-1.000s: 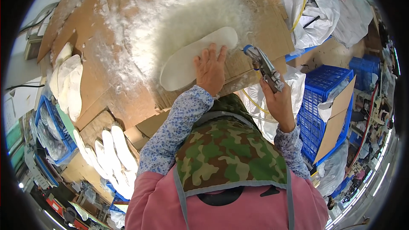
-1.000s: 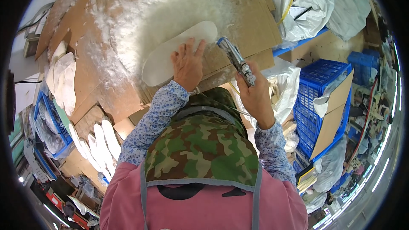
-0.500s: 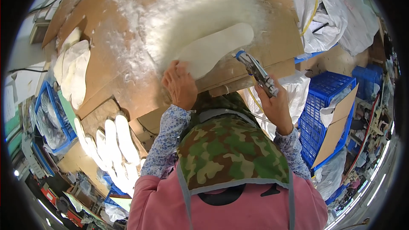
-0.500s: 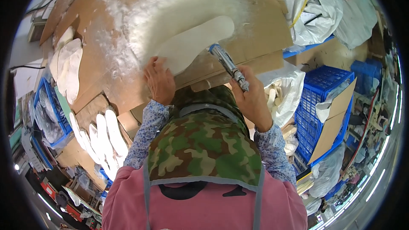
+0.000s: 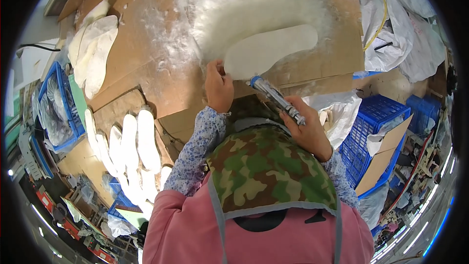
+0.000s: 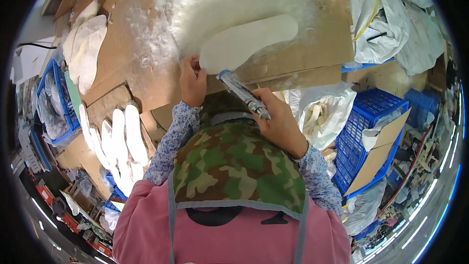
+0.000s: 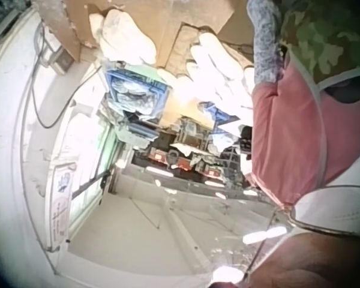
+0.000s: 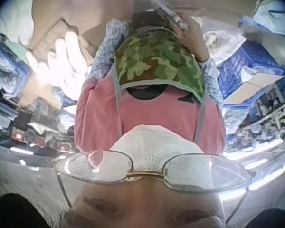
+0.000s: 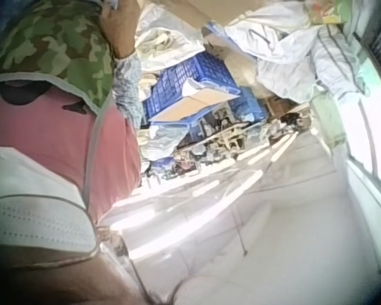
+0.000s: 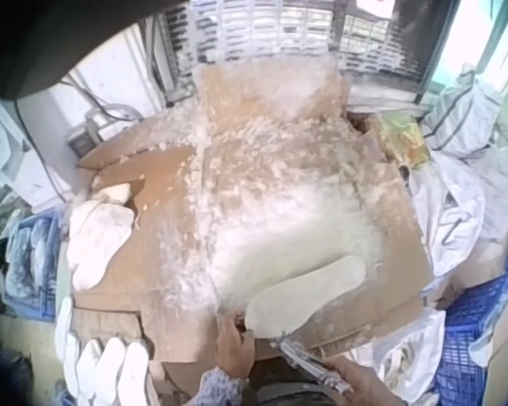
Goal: The person is using a spray gun to apply a coating or adhesive to white shoe insole components laid out on a table.
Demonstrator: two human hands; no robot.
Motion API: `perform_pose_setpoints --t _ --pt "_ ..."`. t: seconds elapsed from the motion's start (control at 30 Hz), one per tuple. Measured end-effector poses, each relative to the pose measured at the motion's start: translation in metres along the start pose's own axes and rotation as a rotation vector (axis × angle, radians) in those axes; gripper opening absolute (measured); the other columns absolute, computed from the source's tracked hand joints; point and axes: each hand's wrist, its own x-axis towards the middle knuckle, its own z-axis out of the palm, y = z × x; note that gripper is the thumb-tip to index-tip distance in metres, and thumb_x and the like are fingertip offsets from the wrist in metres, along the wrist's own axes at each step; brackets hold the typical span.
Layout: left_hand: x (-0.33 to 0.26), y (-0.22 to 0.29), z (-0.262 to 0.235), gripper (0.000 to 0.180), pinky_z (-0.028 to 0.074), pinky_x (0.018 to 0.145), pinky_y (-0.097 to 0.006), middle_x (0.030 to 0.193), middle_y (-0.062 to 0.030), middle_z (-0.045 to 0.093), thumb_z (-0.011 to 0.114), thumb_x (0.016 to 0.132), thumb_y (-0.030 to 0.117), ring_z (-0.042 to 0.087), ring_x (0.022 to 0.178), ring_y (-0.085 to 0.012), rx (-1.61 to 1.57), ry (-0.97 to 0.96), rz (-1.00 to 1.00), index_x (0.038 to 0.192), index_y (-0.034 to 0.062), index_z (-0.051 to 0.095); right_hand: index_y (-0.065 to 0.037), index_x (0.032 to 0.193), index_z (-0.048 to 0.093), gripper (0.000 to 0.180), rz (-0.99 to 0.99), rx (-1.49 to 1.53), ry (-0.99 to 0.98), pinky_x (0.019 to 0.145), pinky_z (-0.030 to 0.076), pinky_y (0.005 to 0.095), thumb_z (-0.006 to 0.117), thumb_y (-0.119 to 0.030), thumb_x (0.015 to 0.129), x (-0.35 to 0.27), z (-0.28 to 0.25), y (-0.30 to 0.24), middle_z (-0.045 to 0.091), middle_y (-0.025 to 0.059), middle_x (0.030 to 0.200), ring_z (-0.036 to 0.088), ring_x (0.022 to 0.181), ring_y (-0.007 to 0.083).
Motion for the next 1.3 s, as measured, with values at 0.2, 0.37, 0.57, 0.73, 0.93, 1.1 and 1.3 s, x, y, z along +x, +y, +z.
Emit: perform_pose_setpoints --t 0.2,0.37,0.57,0.73,0.93,1.1,1.3 --pt "0.000 -0.010 0.001 0.033 0.049 0.076 -0.037 0.095 -0.0168 0.059 0.054 0.083 -0.004 0.060 0.085 -0.0286 -0.023 0.027 0.038 0.115 0.0001 0.049 -0.002 0.113 0.053 0.038 -0.020 -0.055 -0.031 0.077 0.050 0.0415 0.065 0.001 0.077 -0.002 0.004 -0.007 0.062 0.0214 0.097 0.062 0.092 0.0400" --pt "0.001 -0.012 0.001 0.032 0.049 0.077 -0.037 0.097 -0.0174 0.059 0.054 0.082 -0.004 0.060 0.087 -0.0284 -0.072 0.015 0.026 0.114 -0.0005 0.050 -0.002 0.111 0.053 0.033 0.060 -0.070 0.034 0.074 0.049 0.0403 0.065 -0.001 0.080 -0.006 -0.004 -0.001 0.063 0.0210 0.094 0.062 0.088 0.0400" --pt "0.003 -0.018 0.002 0.033 0.048 0.079 -0.037 0.099 -0.0175 0.058 0.053 0.081 -0.004 0.060 0.089 -0.0286 0.006 0.011 0.089 0.114 -0.0010 0.052 -0.002 0.110 0.054 0.026 0.098 -0.059 0.132 0.070 0.048 0.0386 0.064 -0.004 0.085 -0.005 -0.014 -0.002 0.063 0.0204 0.089 0.062 0.082 0.0394" --pt "0.001 -0.012 0.004 0.033 0.048 0.079 -0.037 0.101 -0.0169 0.057 0.052 0.081 -0.004 0.059 0.090 -0.0281 -0.023 0.024 0.076 0.114 -0.0011 0.052 -0.002 0.108 0.054 0.023 0.064 -0.031 0.191 0.067 0.047 0.0383 0.063 -0.007 0.087 -0.003 -0.022 0.008 0.062 0.0200 0.084 0.062 0.077 0.0381" --pt "0.001 -0.012 0.006 0.033 0.048 0.078 -0.036 0.101 -0.0158 0.058 0.052 0.082 -0.004 0.059 0.089 -0.0259 -0.024 0.011 0.062 0.115 -0.0010 0.052 -0.001 0.106 0.055 0.021 0.105 -0.061 0.272 0.060 0.045 0.0380 0.061 -0.009 0.089 -0.001 -0.038 0.022 0.060 0.0189 0.075 0.057 0.065 0.0358" --pt "0.001 -0.027 0.010 0.034 0.048 0.079 -0.034 0.102 -0.0151 0.058 0.053 0.083 -0.003 0.058 0.089 -0.0246 -0.058 0.047 0.087 0.117 -0.0008 0.053 0.003 0.107 0.056 0.023 0.113 -0.047 0.407 0.060 0.045 0.0355 0.062 -0.011 0.090 0.001 -0.054 0.036 0.062 0.0171 0.076 0.059 0.065 0.0265" --pt "-0.002 -0.011 0.005 0.033 0.047 0.080 -0.034 0.101 -0.0134 0.058 0.053 0.084 -0.001 0.057 0.091 -0.0227 -0.071 0.009 0.016 0.117 -0.0016 0.052 0.005 0.107 0.056 0.026 0.200 -0.078 0.446 0.062 0.046 0.0361 0.064 -0.012 0.089 0.003 -0.069 0.051 0.063 0.0191 0.079 0.060 0.068 0.0252"
